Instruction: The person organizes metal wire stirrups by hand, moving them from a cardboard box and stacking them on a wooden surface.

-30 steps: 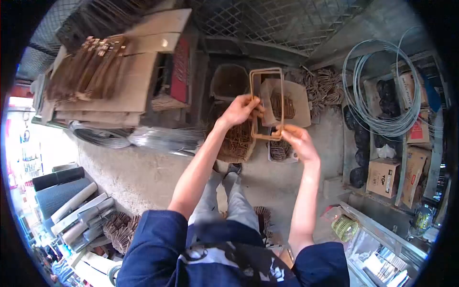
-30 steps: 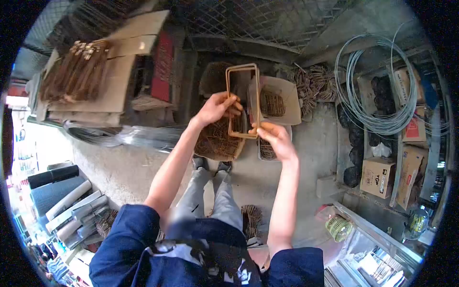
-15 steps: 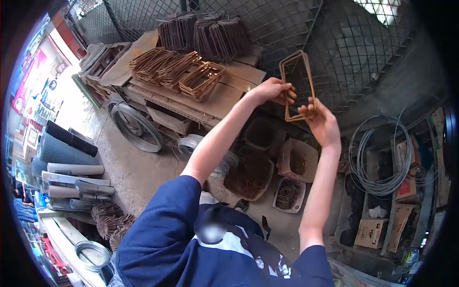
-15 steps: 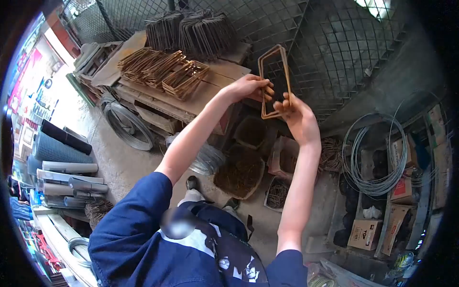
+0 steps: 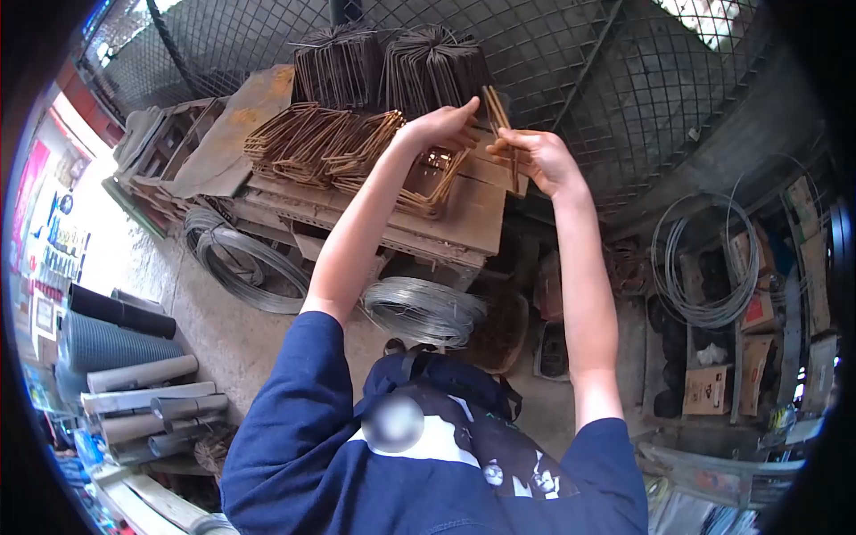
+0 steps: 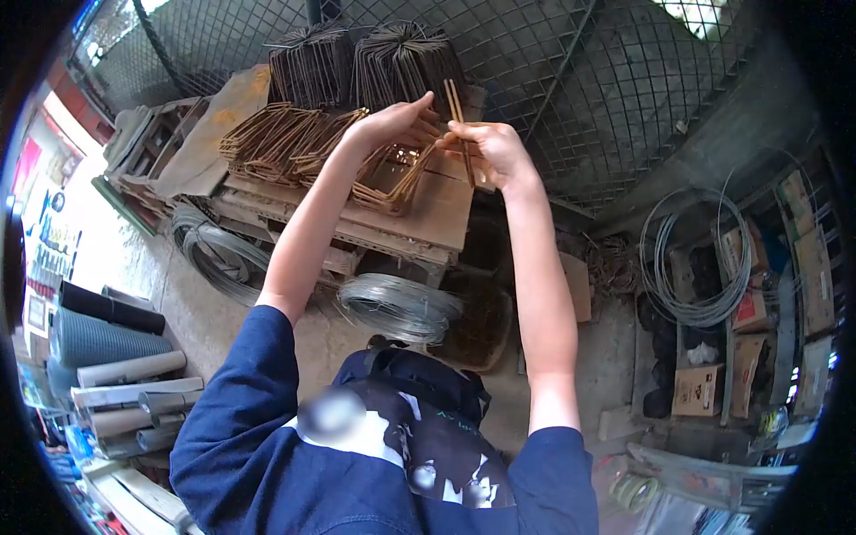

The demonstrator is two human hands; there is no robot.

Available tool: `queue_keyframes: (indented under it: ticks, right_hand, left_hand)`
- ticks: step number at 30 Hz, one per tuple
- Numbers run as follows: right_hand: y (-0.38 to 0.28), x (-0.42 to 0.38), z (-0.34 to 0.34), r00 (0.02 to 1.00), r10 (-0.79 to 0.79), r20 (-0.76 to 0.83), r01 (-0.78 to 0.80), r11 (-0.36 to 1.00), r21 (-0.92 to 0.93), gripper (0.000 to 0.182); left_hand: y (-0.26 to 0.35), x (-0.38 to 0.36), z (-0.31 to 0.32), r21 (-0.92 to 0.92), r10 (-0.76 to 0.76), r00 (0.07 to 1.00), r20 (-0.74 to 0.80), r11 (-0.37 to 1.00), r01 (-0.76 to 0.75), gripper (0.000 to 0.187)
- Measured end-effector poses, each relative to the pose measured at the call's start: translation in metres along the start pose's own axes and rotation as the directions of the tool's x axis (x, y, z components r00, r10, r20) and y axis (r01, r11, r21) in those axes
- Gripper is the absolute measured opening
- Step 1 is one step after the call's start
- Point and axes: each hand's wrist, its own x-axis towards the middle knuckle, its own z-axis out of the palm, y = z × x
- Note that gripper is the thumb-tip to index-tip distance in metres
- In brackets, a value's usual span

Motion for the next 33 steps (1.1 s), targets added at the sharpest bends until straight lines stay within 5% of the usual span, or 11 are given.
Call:
queue_keyframes:
  ticks: [7,9,11,13,17,19,20,24,26,33]
  right_hand:
    - [0.039,0.046,0.070,0.986,0.010,-0.169,-0.049,0.973,-0.226,0.017]
    - [0.046,0.053,0.086,0.982,0.005,-0.188,-0.070,0.936,-0.344,0.015]
    - [0.065,0.068,0.097,0.979,0.002,-0.202,-0.069,0.944,-0.323,0.015]
    - [0.086,0.088,0.101,0.973,-0.019,-0.229,-0.097,0.868,-0.487,0.015]
    - [0.124,0.115,0.114,0.954,-0.134,-0.269,-0.163,0.521,-0.838,0.030]
    - [0.107,0.091,0.140,0.932,-0.188,-0.310,-0.199,0.449,-0.871,0.037]
    - [0.104,0.087,0.145,0.950,-0.128,-0.285,-0.171,0.550,-0.818,0.037]
    - [0.096,0.070,0.156,0.976,-0.050,-0.213,-0.146,0.578,-0.803,0.039]
    - [0.092,0.063,0.157,0.953,-0.201,-0.228,-0.099,0.503,-0.859,0.036]
    - [0.074,0.046,0.092,0.946,-0.187,-0.265,-0.083,0.651,-0.755,0.031]
  left_hand:
    - [-0.005,-0.009,-0.040,0.011,0.022,1.000,-0.019,1.000,-0.022,0.070]
    - [-0.009,-0.013,-0.047,0.316,0.023,0.992,-0.124,0.949,0.017,0.067]
    - [-0.025,-0.007,-0.056,0.386,0.047,0.988,-0.150,0.923,0.015,0.058]
    - [-0.052,0.011,-0.068,0.595,0.071,0.986,-0.154,0.803,0.035,0.047]
    - [-0.073,0.007,-0.072,0.737,0.217,0.952,-0.216,0.676,0.012,0.035]
    - [-0.074,0.000,-0.071,0.778,0.243,0.953,-0.180,0.628,-0.013,0.029]
    - [-0.078,0.003,-0.072,0.795,0.265,0.949,-0.169,0.606,-0.027,0.028]
    - [-0.086,0.006,-0.074,0.853,0.312,0.940,-0.135,0.520,-0.050,0.028]
    - [-0.081,0.003,-0.068,0.851,0.365,0.922,-0.133,0.519,-0.083,0.029]
    - [-0.063,0.006,-0.048,0.817,0.482,0.872,-0.090,0.536,-0.212,0.039]
